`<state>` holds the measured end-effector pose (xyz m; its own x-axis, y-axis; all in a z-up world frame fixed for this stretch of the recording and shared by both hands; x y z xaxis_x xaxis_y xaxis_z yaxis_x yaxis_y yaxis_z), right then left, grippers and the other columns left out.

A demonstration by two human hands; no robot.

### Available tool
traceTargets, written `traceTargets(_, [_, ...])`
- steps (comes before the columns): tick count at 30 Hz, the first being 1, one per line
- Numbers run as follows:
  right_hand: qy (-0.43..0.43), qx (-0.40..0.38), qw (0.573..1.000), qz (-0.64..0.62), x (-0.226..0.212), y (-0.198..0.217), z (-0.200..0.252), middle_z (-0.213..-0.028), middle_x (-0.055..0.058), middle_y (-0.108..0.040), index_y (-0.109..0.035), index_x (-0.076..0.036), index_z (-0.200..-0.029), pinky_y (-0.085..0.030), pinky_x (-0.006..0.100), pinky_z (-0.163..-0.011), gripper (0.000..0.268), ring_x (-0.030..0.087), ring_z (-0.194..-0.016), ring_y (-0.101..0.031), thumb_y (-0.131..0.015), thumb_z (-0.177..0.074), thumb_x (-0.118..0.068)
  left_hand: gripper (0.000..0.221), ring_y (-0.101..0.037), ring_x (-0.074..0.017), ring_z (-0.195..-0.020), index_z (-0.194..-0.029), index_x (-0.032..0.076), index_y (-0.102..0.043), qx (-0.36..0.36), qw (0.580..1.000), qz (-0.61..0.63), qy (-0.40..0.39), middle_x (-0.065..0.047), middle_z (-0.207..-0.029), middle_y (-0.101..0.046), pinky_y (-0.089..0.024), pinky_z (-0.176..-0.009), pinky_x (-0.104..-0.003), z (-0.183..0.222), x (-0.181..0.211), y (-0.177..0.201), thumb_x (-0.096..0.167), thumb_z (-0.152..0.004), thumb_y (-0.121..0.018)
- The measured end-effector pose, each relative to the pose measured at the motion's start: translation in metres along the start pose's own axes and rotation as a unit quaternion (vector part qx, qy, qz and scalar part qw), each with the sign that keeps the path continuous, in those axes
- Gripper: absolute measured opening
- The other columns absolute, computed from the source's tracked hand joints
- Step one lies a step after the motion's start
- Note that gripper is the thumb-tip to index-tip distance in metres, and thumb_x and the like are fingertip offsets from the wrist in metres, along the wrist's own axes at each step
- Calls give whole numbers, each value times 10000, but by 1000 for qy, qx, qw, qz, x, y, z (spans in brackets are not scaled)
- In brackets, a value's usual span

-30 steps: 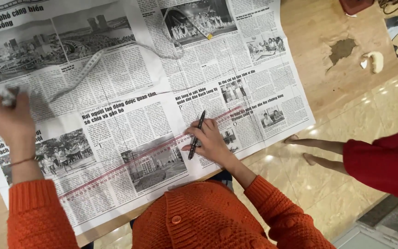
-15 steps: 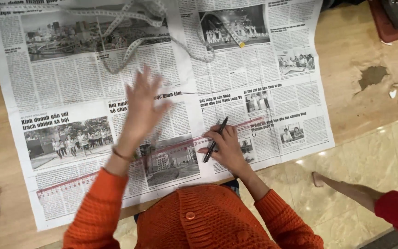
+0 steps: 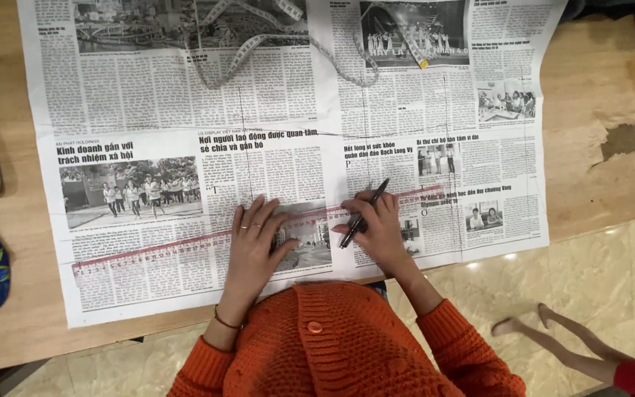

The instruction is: Drawing multiple straight lines on a newspaper using a ruler and a pen, likely for pattern making.

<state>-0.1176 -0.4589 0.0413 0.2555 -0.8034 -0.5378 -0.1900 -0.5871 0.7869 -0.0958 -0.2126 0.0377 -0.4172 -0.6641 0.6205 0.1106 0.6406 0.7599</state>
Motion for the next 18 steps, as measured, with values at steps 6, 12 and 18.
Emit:
traceTargets(6, [1, 8, 1000, -5, -5, 3, -1, -1070, 25, -612, -689, -211, -1155, -405, 426, -913, 449, 256, -1003, -550, -831, -816, -469, 515, -450, -251, -1092, -924, 187, -674, 34, 994, -73, 73, 18, -1057, -565, -328, -1014, -493, 8, -14, -11, 560, -649, -899])
traceTargets(12, [13, 14, 1000, 0, 11, -9, 12, -1118, 44, -618, -683, -215, -1167, -394, 441, -937, 456, 268, -1045, -562, -815, -823, -484, 670, -585, -359, -1033, -1114, 173, -668, 25, 993, -76, 91, -87, -1026, -625, -431, -887, -499, 8, -12, -9, 550, -612, -901])
traceTargets(18, [1, 14, 1000, 9, 12, -19, 22, -1155, 38, -619, -659, -227, -1194, -399, 489, -989, 480, 267, -1072, -552, -802, -826, -501, 583, -617, -352, -972, -949, 168, -683, -4, 993, -90, 79, -69, -880, -641, -436, -879, -506, 0, -7, -7, 577, -595, -901])
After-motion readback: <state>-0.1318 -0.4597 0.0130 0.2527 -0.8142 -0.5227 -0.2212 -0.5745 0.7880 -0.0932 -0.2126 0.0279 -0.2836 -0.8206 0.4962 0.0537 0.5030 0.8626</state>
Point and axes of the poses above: each hand's wrist, its own z-axis away from the middle knuckle, its own y-axis out of the back of the hand, x = y × z, the point moved 5 cm from there along -z, towards the middle knuckle
